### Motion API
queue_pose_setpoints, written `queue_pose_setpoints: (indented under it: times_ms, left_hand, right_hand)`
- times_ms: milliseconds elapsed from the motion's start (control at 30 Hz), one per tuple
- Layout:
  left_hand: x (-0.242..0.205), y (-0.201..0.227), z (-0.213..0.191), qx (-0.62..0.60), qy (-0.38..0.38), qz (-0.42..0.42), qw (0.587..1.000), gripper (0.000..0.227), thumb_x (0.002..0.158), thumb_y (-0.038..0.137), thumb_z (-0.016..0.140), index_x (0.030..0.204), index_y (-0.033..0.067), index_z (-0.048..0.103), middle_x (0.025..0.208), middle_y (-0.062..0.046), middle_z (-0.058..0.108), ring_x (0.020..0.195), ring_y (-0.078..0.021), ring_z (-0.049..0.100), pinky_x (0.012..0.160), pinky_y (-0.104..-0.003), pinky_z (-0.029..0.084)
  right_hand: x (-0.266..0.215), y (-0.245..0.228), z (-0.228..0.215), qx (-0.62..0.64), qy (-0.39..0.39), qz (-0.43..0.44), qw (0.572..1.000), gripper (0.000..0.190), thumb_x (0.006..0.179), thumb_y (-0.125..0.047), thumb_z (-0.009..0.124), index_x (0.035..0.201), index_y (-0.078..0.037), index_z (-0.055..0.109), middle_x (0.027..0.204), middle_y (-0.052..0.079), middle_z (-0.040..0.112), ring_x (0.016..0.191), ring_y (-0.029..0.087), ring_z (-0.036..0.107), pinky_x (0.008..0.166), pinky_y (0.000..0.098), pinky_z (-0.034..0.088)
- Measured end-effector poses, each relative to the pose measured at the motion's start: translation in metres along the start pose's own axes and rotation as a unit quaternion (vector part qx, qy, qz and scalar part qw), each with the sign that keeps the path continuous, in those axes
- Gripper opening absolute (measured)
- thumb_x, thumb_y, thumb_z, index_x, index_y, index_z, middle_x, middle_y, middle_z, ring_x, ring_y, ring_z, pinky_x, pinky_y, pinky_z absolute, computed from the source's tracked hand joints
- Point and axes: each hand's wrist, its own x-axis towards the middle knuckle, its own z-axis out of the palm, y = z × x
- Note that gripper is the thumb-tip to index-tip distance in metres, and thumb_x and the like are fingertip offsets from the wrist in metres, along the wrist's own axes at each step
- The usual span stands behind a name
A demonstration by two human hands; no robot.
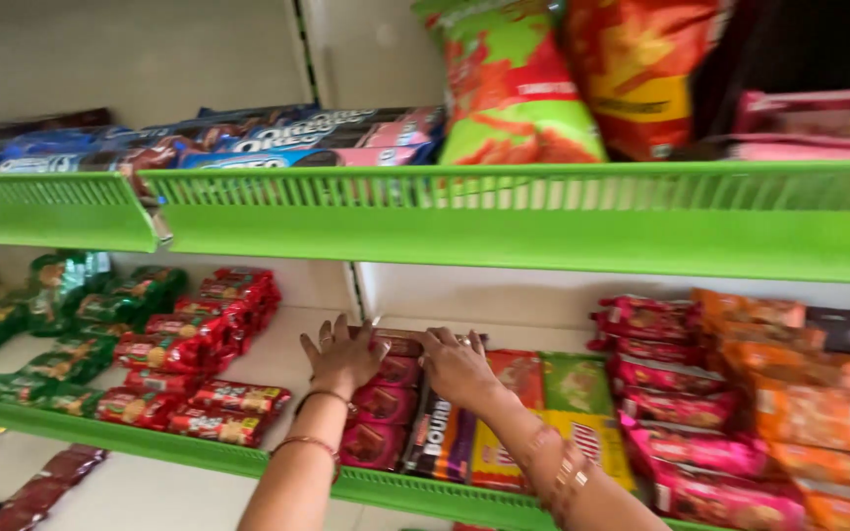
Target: Organize snack packages on grocery store shelves.
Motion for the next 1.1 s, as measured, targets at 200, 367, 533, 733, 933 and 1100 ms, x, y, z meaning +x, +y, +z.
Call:
queue_pose_setpoints:
  times_ms: [200,367,533,733,933,1100]
  left_hand:
    - [-0.059,0.042,-0.04,0.053,-0.158,-0.018,0.986,0.068,0.101,0.068,0.027,0.16,0.0357,0.036,0.175,-0.001,0.011,0.156,-0.0355,0.023,0.125,-0.071,-0.002]
    - [-0.083,0.092,-0.034,-0.039,0.007,0.037,0.999,0.076,0.097,0.072,0.025,0.157,0.0272,0.032,0.169,-0.007,0.011,0.155,-0.0359,0.007,0.118,-0.07,-0.006]
    - [-0.159,0.182,-0.044,-0.092,0.081,0.153,0.981,0.077,0.095,0.073,0.025,0.155,0.026,0.038,0.167,-0.008,0.017,0.156,-0.036,0.007,0.117,-0.072,-0.004]
    - [-0.219,0.234,-0.019,-0.081,0.054,0.171,0.98,0.077,0.093,0.074,0.026,0.154,0.0274,0.038,0.167,-0.007,0.019,0.155,-0.031,0.011,0.117,-0.071,-0.003]
    - [-0.242,0.243,-0.02,0.014,-0.038,0.138,0.99,0.077,0.095,0.072,0.014,0.157,0.0309,0.036,0.169,-0.001,0.021,0.153,-0.0282,0.024,0.123,-0.069,0.003]
    - [-0.237,0.242,-0.008,0.05,-0.03,0.132,0.99,0.076,0.097,0.071,0.009,0.156,0.0298,0.032,0.168,0.002,0.02,0.155,-0.0252,0.018,0.122,-0.066,0.006]
  right_hand:
    - [-0.132,0.01,-0.069,-0.019,0.072,-0.051,0.996,0.048,0.096,-0.024,0.058,0.141,-0.013,0.05,0.142,0.018,0.052,0.134,0.042,0.046,0.116,0.0607,0.027]
    - [-0.229,0.016,-0.106,-0.067,0.096,-0.054,0.992,0.054,0.092,-0.025,0.063,0.142,-0.009,0.049,0.145,0.02,0.047,0.138,0.041,0.04,0.117,0.059,0.024]
    - [-0.312,0.04,-0.163,-0.16,0.211,0.02,0.964,0.056,0.089,-0.033,0.064,0.14,-0.014,0.051,0.151,0.013,0.045,0.144,0.037,0.031,0.114,0.0611,0.016]
    - [-0.428,0.095,-0.197,-0.189,0.263,0.086,0.942,0.059,0.091,-0.04,0.06,0.145,-0.019,0.049,0.156,0.009,0.041,0.147,0.038,0.028,0.118,0.0575,0.009]
    - [-0.531,0.155,-0.196,-0.207,0.277,0.188,0.919,0.06,0.083,-0.042,0.065,0.14,-0.023,0.057,0.152,0.005,0.048,0.144,0.036,0.033,0.115,0.0586,0.015]
    - [-0.587,0.191,-0.196,-0.212,0.371,0.201,0.882,0.052,0.087,-0.038,0.063,0.136,-0.018,0.063,0.142,0.01,0.06,0.135,0.036,0.052,0.117,0.0481,0.034]
